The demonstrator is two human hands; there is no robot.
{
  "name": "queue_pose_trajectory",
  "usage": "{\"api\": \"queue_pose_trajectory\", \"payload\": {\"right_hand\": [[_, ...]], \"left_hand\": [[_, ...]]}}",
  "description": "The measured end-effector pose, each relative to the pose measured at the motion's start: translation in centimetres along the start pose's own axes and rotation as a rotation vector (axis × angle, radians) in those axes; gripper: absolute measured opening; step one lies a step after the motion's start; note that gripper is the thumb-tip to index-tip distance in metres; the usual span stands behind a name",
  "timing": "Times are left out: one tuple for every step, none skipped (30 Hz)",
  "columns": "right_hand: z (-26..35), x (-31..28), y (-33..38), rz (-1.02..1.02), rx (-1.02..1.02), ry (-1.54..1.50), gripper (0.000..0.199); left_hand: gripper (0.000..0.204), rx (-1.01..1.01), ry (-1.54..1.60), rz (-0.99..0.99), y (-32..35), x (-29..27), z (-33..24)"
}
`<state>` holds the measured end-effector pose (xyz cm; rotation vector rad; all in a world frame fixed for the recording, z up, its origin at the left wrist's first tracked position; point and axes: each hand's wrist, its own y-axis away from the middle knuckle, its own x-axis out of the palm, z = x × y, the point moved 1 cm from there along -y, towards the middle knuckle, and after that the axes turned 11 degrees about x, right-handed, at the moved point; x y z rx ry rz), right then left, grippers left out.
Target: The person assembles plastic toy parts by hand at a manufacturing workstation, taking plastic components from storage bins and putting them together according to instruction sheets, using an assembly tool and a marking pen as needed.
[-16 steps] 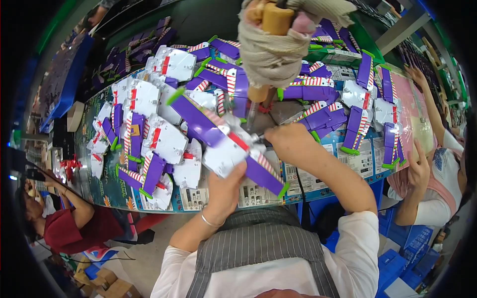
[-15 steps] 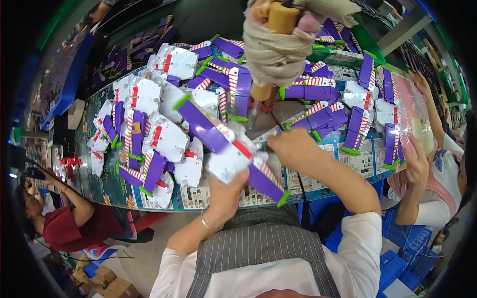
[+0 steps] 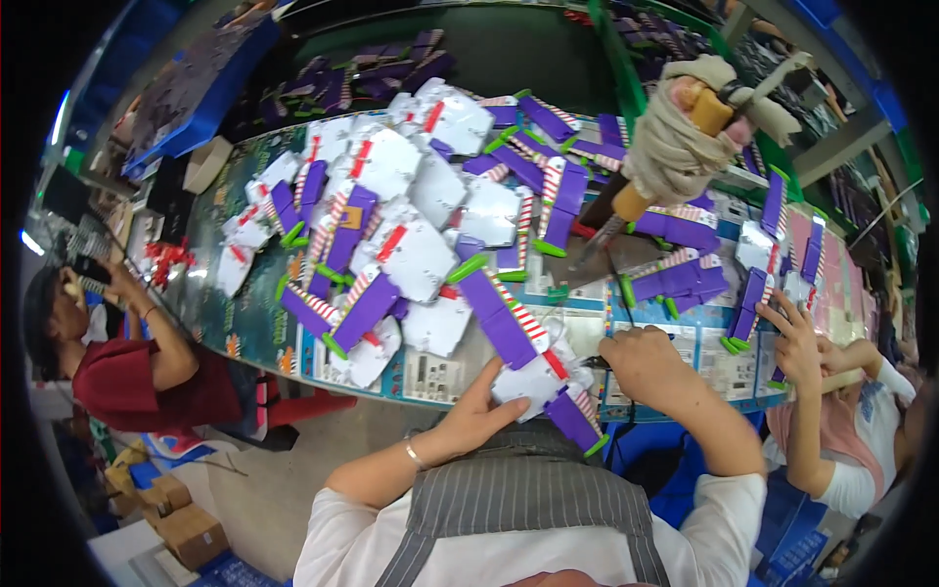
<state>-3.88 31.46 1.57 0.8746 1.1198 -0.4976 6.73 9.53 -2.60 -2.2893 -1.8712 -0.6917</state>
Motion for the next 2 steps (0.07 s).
{"api": "queue_pose_trajectory", "payload": {"right_hand": [[-0.3,0.0,0.3,-0.079,0.034,-0.076,0.018],[-1.1,-0.4,1.5,-0.078,0.085,-0.054,0.018]], "left_hand": [[0.069,0.025,-0.078,0.019,0.5,-0.6,-0.2],[0.072,0.052,-0.146,0.060,0.9,-1.2,-0.2]]}}
